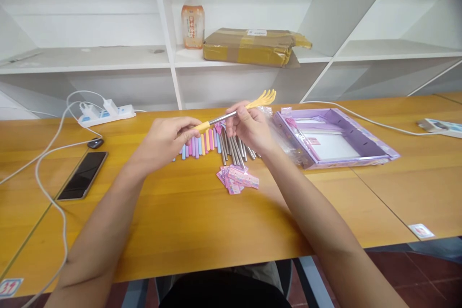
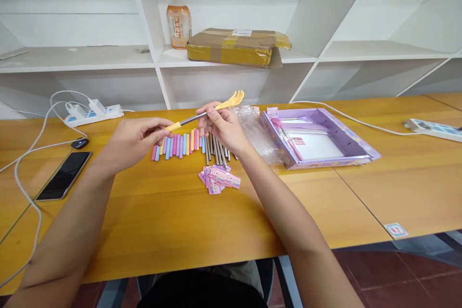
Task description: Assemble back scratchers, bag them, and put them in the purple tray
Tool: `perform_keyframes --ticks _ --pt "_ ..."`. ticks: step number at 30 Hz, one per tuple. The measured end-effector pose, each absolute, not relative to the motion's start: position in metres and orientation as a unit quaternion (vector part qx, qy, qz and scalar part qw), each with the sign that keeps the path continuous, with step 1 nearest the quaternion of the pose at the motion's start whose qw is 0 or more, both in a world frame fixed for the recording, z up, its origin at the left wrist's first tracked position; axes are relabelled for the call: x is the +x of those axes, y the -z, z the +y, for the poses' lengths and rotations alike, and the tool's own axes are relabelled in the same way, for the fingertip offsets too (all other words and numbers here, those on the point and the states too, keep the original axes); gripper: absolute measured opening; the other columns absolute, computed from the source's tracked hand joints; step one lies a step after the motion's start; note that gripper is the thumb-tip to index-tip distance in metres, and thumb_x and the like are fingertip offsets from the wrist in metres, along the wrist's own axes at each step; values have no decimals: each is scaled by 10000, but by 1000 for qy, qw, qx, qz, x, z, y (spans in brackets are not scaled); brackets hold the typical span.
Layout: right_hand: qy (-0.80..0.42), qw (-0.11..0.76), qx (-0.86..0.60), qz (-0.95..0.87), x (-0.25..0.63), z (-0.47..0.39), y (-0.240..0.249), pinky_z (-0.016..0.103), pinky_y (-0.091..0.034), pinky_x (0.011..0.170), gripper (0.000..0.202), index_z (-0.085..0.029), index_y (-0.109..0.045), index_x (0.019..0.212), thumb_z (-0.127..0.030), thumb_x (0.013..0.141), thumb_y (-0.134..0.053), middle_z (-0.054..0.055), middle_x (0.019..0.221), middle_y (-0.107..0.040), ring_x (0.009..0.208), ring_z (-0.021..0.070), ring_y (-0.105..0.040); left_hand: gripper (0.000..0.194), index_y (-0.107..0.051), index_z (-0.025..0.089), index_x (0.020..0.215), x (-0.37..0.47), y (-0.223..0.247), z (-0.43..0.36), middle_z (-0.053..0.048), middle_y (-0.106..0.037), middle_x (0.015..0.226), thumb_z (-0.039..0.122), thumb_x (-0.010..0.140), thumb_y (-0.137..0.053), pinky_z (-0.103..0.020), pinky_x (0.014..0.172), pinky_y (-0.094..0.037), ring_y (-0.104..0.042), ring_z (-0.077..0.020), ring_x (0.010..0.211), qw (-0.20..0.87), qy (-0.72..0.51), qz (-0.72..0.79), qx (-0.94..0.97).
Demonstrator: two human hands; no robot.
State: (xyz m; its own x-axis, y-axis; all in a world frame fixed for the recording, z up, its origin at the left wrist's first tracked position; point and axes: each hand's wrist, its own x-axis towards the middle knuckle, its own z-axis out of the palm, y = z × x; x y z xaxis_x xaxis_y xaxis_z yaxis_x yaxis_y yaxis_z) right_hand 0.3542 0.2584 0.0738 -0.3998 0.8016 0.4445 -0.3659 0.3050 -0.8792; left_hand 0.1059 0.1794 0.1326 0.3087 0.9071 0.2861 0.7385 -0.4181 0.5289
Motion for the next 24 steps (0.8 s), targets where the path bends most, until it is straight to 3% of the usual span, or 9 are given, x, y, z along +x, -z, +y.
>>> perform_keyframes --ticks 5,9,13,16,24 --pt "-504 559 -196 -628 379 269 -89 298 -535 606 592 -290 -725 1202 -756 842 -789 10 876 -676 707 145 -654 319 -742 248 1187 99 -143 174 -42 -771 935 449 1056 -532 -260 619 -484 -657 -156 739 221 -268 515 784" --pt "-418 632 -230 -610 394 269 -104 319 -578 715 576 -298 -730 1095 -833 916 -613 50 952 -666 912 200 -698 298 -736 255 1082 102 -147 168 -14 -762 872 501 1032 -575 -251 591 -443 -649 -154 705 225 -212 515 800" --pt "-392 633 -237 -624 389 255 -112 349 -586 780 621 -255 -719 912 -846 947 -530 58 900 -639 895 206 -679 306 -700 233 831 108 -136 168 -7 -691 717 497 978 -652 -289 548 -331 -551 -147 592 109 -167 543 816" --pt "-402 604 -215 -654 381 241 -114 366 -573 788 617 -234 -716 842 -812 967 -542 57 853 -621 834 196 -657 330 -712 234 802 115 -126 168 -35 -697 722 501 982 -636 -318 558 -274 -546 -174 599 10 -113 561 820" --pt "-437 551 -208 -680 373 230 -114 370 -571 762 647 -227 -729 811 -821 971 -527 51 788 -603 785 196 -633 314 -728 205 683 132 -115 171 -101 -631 591 355 932 -607 -329 555 -340 -601 -240 582 -110 -38 630 768"
